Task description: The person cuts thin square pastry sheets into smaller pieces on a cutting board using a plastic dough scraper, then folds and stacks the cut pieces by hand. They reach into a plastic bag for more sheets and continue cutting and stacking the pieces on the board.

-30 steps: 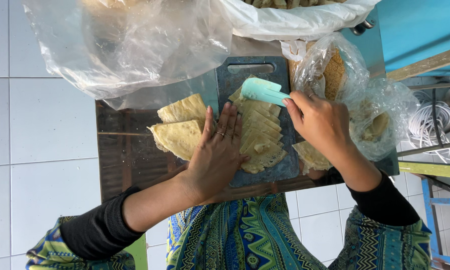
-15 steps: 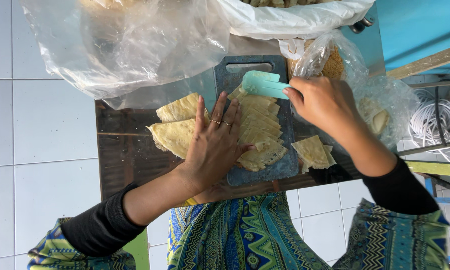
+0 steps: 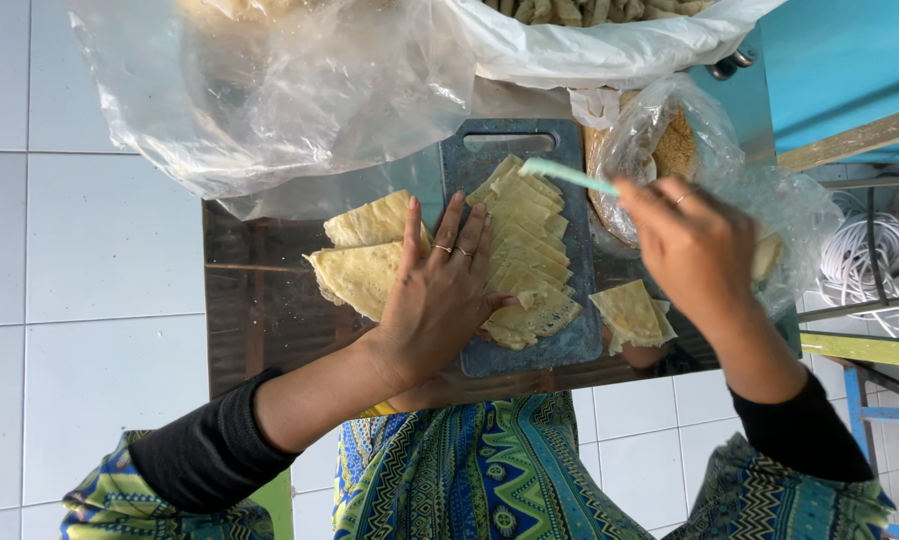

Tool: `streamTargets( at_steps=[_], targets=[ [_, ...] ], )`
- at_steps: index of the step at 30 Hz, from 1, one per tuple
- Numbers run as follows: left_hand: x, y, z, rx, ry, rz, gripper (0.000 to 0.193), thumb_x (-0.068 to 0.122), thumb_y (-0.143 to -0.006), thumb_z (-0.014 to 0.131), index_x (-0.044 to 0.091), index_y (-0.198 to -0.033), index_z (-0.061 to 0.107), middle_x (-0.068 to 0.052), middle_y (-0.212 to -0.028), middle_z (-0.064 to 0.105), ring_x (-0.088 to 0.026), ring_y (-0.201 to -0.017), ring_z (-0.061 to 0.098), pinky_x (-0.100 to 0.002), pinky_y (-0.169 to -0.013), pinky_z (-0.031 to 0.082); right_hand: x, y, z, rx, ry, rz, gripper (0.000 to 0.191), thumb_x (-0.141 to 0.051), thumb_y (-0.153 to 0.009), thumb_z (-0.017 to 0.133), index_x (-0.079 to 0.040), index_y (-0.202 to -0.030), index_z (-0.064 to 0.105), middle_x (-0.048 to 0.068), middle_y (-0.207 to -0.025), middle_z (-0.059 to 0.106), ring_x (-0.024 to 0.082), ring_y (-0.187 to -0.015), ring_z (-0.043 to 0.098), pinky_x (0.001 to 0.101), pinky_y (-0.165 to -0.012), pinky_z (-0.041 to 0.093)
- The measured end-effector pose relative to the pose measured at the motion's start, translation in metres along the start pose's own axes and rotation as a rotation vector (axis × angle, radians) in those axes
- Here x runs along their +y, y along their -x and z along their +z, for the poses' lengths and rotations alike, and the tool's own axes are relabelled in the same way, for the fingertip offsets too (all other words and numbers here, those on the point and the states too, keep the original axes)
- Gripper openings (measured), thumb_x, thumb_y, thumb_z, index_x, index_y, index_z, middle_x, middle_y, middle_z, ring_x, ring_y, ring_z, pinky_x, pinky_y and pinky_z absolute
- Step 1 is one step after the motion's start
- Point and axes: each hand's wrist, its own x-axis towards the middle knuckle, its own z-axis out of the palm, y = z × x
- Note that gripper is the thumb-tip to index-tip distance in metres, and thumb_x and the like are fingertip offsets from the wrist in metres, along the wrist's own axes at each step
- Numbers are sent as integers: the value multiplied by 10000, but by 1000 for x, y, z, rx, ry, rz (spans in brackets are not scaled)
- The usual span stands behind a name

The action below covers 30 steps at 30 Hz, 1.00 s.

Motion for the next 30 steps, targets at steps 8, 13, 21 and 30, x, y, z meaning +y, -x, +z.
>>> streamTargets(
  at_steps=[8,13,21,30],
  targets=[
    [0,0,0,-22,-37,2,836,643,-974,405,-5,-1497,474,-139,-1576,452,-326,-1515,290,-641,-1214,60,19,24,28,-98,304,-196,622,47,-929,684,-319,-1431,718,6,-1009,645,208,-887,584,363,-796,455],
    [-1,-1,2,-12,-27,0,839,644,-974,400,-8,-1497,472,-145,-1565,460,-330,-1508,309,-642,-1216,75,34,11,2,-83,268,-132,402,-7,-967,704,-278,-1250,790,2,-1010,684,211,-861,628,360,-800,482],
    [-3,-2,3,1,20,8,827,627,-967,428,-27,-1471,477,-169,-1543,478,-340,-1486,344,-650,-1208,108,-1,-11,21,-2,-252,100,159,-182,-1008,787,-89,-1136,779,38,-898,693,180,-653,644,327,-571,458],
    [-3,-2,-1,-23,14,9,852,636,-957,446,-39,-1476,472,-168,-1516,495,-324,-1445,396,-646,-1204,125,-27,-17,42,51,65,36,111,-231,-1034,768,-128,-1074,753,27,-849,638,224,-636,642,356,-537,466]
  ],
)
